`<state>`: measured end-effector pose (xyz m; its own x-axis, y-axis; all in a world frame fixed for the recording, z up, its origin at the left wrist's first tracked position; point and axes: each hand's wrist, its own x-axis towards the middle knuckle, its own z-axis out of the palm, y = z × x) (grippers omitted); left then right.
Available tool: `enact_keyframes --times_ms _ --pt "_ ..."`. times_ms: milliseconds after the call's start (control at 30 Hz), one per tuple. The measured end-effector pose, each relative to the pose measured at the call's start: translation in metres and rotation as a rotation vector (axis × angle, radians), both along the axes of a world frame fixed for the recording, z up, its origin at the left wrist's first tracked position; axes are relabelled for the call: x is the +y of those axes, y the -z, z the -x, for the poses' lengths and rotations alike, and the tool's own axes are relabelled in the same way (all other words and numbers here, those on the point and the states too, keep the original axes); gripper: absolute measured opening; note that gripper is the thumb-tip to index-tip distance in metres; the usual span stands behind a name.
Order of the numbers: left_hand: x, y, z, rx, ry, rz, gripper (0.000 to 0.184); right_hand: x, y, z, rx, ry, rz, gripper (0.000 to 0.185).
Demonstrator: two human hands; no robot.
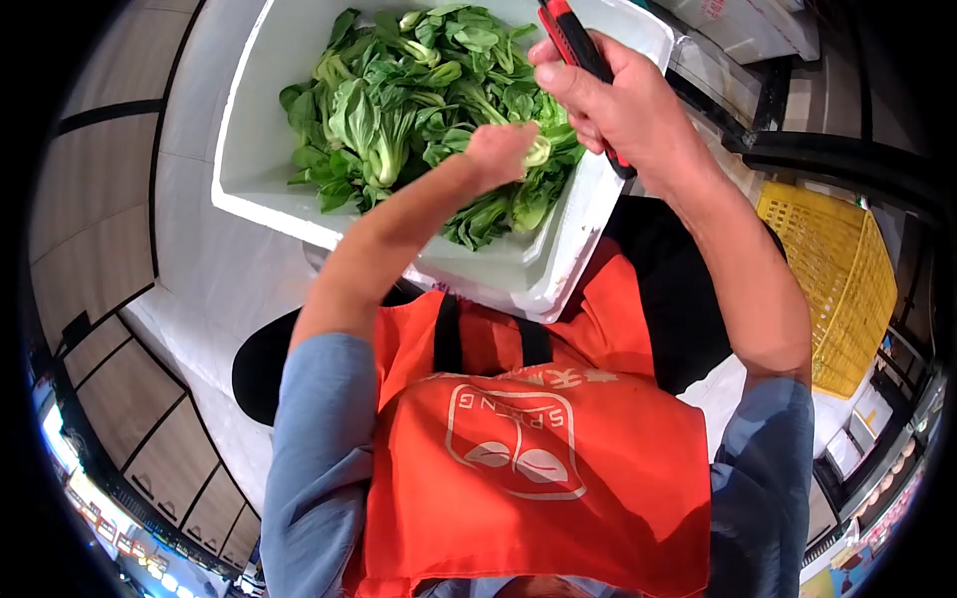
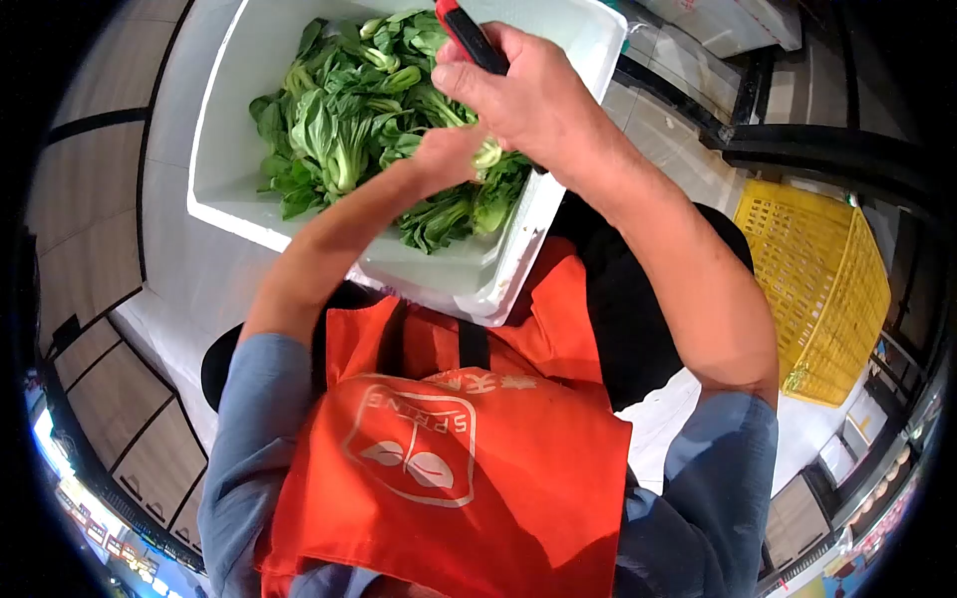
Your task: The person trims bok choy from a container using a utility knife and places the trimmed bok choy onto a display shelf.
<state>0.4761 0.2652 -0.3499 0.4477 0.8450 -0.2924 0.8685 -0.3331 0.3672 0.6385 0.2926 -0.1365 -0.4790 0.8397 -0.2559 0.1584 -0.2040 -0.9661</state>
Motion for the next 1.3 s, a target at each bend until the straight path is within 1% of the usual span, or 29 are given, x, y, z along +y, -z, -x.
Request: enact_keyframes --times_ms 33,67,167,200,233,300,333,367,400,433,467,567,600,633,667,700,733,767,800,867,900,933,967,1033,1067,1100,1167,1200,1300 --pt "0.0 0.013 -0.01 0.017 0.022 -0.021 0.036 0.002 0.001 -0.002 -0.01 0.005 -0.016 0.031" --pt "0.002 0.022 -0.02 0.053 0.042 -0.027 0.038 0.003 0.011 -0.003 -0.033 0.015 -0.129 0.031" --pt "-0.004 0.062 -0.028 0.017 0.255 -0.218 0.039 0.005 0.017 -0.007 -0.056 -0.006 -0.142 0.032" --pt "-0.006 0.076 -0.028 -0.005 0.194 -0.178 0.039 0.004 0.017 -0.008 -0.057 -0.011 -0.141 0.032" --pt "-0.004 0.059 -0.028 0.034 0.098 -0.048 0.039 0.004 0.018 -0.009 -0.053 -0.012 -0.15 0.032" --pt "0.008 -0.013 -0.026 0.12 -0.089 0.204 0.038 0.006 0.019 -0.011 -0.041 -0.009 -0.173 0.032" --pt "0.009 -0.032 -0.015 -0.005 -0.188 0.174 0.036 0.006 0.016 -0.013 -0.072 0.014 -0.197 0.035" --pt "0.012 -0.044 -0.007 -0.065 -0.354 0.146 0.036 0.007 0.013 -0.015 -0.104 0.038 -0.221 0.038" --pt "0.014 -0.035 0.021 -0.845 -0.574 0.413 0.037 0.008 0.015 -0.017 -0.126 0.042 -0.242 0.039" --pt "0.015 -0.068 0.034 -1.051 -0.781 0.54 0.035 0.008 0.017 -0.015 -0.117 0.043 -0.278 0.04" --pt "0.012 -0.101 0.047 -1.219 -0.874 0.621 0.028 0.007 0.019 -0.013 -0.109 0.045 -0.314 0.042" --pt "-0.013 -0.175 0.054 -1.394 -1.03 0.478 0.024 -0.002 0.03 0.004 -0.068 0.018 -0.44 0.035" --pt "-0.023 -0.185 0.053 -1.437 -1.032 0.426 0.024 -0.005 0.026 0.011 -0.03 -0.033 -0.356 0.037" --pt "-0.03 -0.191 0.049 -1.482 -1.032 0.376 0.024 -0.011 0.027 0.018 -0.021 -0.039 -0.403 0.041" --pt "-0.035 -0.192 0.043 -1.608 -1.018 0.315 0.025 -0.016 0.024 0.024 0.031 -0.057 -0.341 0.043" --pt "-0.039 -0.196 0.035 -1.628 -1.069 0.23 0.027 -0.019 0.021 0.029 0.079 -0.074 -0.275 0.044" --pt "-0.045 -0.199 0.036 -1.631 -1.043 0.24 0.028 -0.021 0.02 0.035 0.039 -0.076 -0.332 0.042" --pt "-0.051 -0.201 0.037 -1.635 -1.02 0.25 0.03 -0.021 0.017 0.036 0.09 -0.079 -0.226 0.041" --pt "-0.057 -0.203 0.049 -1.586 -0.969 0.34 0.032 -0.021 0.013 0.036 0.139 -0.082 -0.118 0.039" --pt "-0.068 -0.22 0.063 -1.375 -1.014 0.159 0.032 -0.021 0.0 0.036 0.189 -0.051 0.073 0.034" --pt "-0.073 -0.228 0.071 -1.264 -1.033 0.076 0.032 -0.017 0.001 0.034 0.181 -0.038 0.093 0.032" --pt "-0.077 -0.232 0.08 -1.027 -1.028 -0.122 0.036 -0.013 0.0 0.032 0.167 -0.055 0.153 0.032" --pt "-0.083 -0.23 0.088 -0.753 -0.897 -0.452 0.038 -0.01 -0.001 0.031 0.155 -0.069 0.215 0.032" --pt "-0.082 -0.232 0.096 -0.585 -0.379 -0.819 0.04 -0.009 -0.002 0.032 0.137 -0.114 0.309 0.032" --pt "-0.085 -0.23 0.089 -0.595 -0.339 -0.756 0.043 -0.01 -0.003 0.034 0.124 -0.14 0.359 0.031" --pt "-0.078 -0.228 0.087 -0.447 -0.167 -0.872 0.044 -0.012 -0.004 0.038 0.132 -0.162 0.404 0.031" --pt "-0.071 -0.233 0.075 -0.317 -0.012 -0.764 0.05 -0.016 -0.009 0.043 0.142 -0.212 0.493 0.031" --pt "-0.067 -0.22 0.076 -0.444 -0.015 -0.741 0.05 -0.016 -0.012 0.042 0.183 -0.27 0.505 0.032" --pt "-0.079 -0.221 0.076 -0.678 -0.516 -0.406 0.047 -0.011 -0.012 0.04 0.249 -0.285 0.601 0.028"
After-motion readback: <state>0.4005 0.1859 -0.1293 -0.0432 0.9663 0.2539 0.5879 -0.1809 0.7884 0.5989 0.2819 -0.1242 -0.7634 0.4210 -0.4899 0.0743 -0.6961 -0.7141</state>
